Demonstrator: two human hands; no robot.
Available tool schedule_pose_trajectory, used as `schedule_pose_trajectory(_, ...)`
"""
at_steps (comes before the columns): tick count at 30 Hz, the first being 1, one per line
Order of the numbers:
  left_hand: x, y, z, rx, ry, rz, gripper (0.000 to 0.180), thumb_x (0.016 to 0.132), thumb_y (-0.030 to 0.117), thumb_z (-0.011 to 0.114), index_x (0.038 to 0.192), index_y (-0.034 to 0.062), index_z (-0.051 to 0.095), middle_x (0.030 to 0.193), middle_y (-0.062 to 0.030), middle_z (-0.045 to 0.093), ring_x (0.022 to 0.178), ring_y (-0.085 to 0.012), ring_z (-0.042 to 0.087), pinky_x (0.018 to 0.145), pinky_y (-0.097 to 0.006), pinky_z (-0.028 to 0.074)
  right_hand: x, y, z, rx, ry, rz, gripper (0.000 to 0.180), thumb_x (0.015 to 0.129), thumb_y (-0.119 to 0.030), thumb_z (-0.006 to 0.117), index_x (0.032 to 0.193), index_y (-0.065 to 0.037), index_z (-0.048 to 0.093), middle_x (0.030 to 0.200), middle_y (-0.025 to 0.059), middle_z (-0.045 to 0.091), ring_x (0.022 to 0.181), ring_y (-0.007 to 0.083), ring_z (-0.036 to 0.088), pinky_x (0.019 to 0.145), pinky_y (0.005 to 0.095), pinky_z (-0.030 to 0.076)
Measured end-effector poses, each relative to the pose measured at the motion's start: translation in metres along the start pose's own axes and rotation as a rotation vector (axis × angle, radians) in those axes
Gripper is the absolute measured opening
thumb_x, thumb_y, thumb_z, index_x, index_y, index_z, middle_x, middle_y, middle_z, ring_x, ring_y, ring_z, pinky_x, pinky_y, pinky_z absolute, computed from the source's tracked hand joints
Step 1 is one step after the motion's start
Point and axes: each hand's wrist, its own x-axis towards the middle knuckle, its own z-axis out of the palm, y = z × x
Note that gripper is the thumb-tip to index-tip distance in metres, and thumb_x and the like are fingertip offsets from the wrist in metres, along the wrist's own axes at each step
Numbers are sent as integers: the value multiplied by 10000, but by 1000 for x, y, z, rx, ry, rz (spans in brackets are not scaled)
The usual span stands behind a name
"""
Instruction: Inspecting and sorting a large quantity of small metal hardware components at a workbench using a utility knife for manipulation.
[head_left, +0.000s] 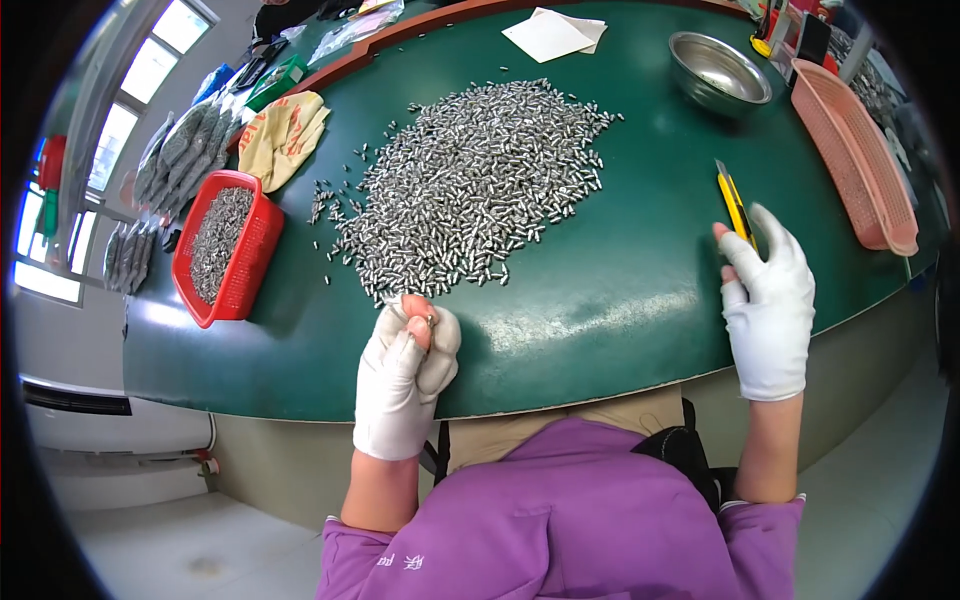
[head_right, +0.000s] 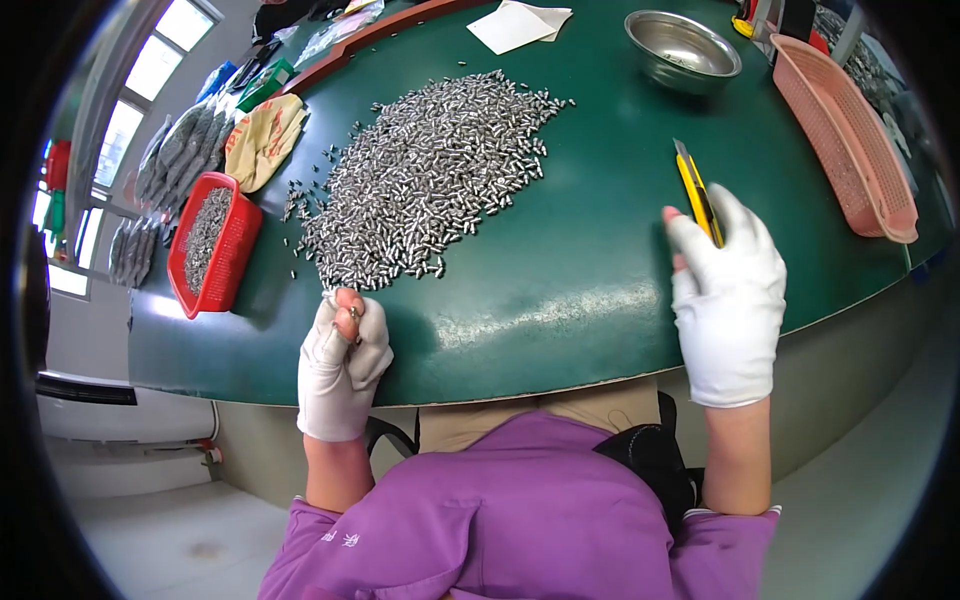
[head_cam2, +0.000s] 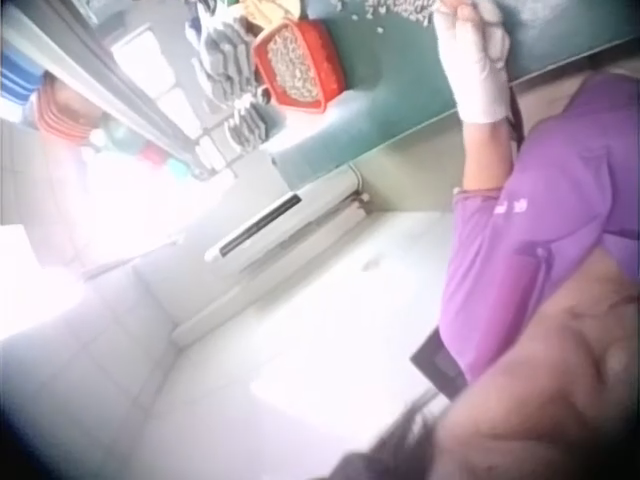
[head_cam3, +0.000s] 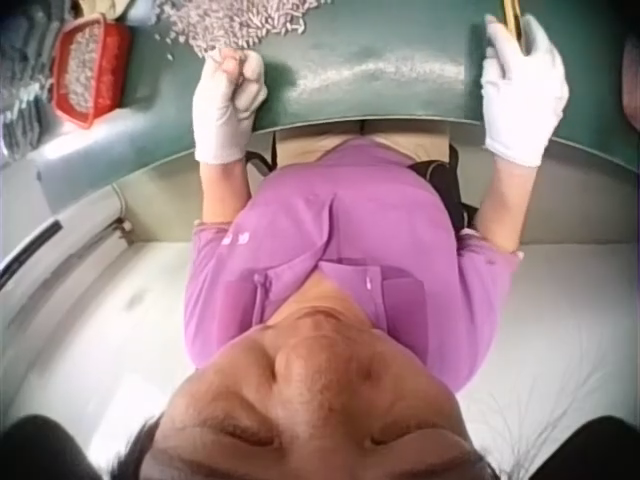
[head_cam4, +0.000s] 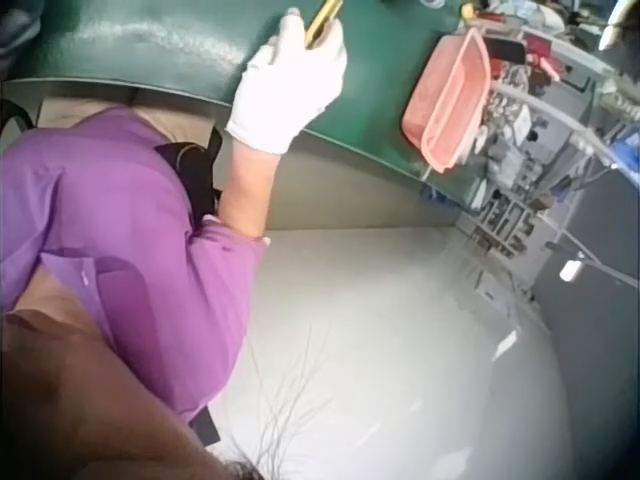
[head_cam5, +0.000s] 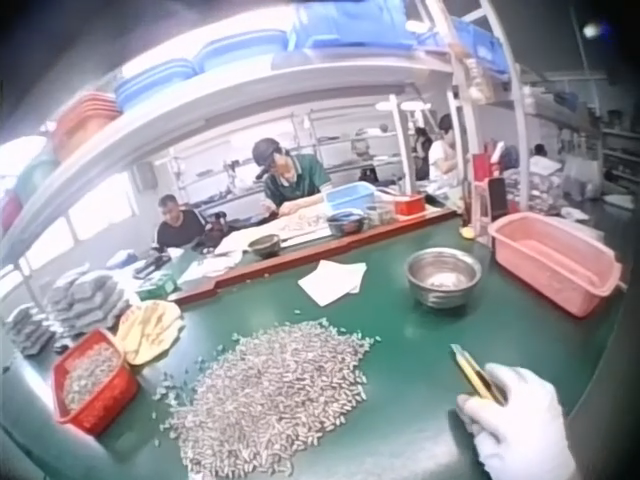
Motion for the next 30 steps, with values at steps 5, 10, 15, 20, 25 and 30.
schedule_pose_trajectory(5,15,-5,-1,-101,-16,-2,152,935,218,649,1044,146,572,894,-39,554,478,-16,255,447,-185,215,31,-62,12,614,-282,-448,84,792,-148,609,873,-132,625,854,51,613,822,255,611,702,373,502)
schedule_pose_trajectory(10,16,-9,1,-85,19,30,218,924,206,660,1084,89,568,869,-51,548,494,-34,285,466,-192,240,62,-89,55,621,-279,-641,82,761,-146,630,842,-149,644,787,57,596,757,274,608,644,399,500)
schedule_pose_trajectory(15,15,-9,0,-34,9,35,292,932,290,647,1116,73,579,823,-41,539,497,-42,274,463,-201,230,66,-94,63,599,-274,-673,71,755,-169,660,823,-151,648,817,49,579,807,267,592,673,391,503)
schedule_pose_trajectory(20,16,-8,3,28,18,9,271,929,271,657,1070,70,542,805,-20,513,513,-38,283,467,-207,242,59,-95,61,605,-360,-564,110,770,-193,683,838,-119,637,828,57,570,811,268,586,708,384,499)
schedule_pose_trajectory(25,9,-14,26,508,220,105,166,901,92,658,1004,51,534,806,21,527,643,-44,448,599,-189,391,54,-97,60,725,-267,-553,141,763,-193,704,850,-115,625,827,62,562,809,274,583,702,389,491)
schedule_pose_trajectory(30,9,-14,29,563,172,102,151,891,76,681,989,32,574,856,10,582,723,-45,492,658,-186,414,56,-96,48,879,-130,-662,146,748,-196,689,852,-122,617,834,58,567,789,257,590,678,378,504)
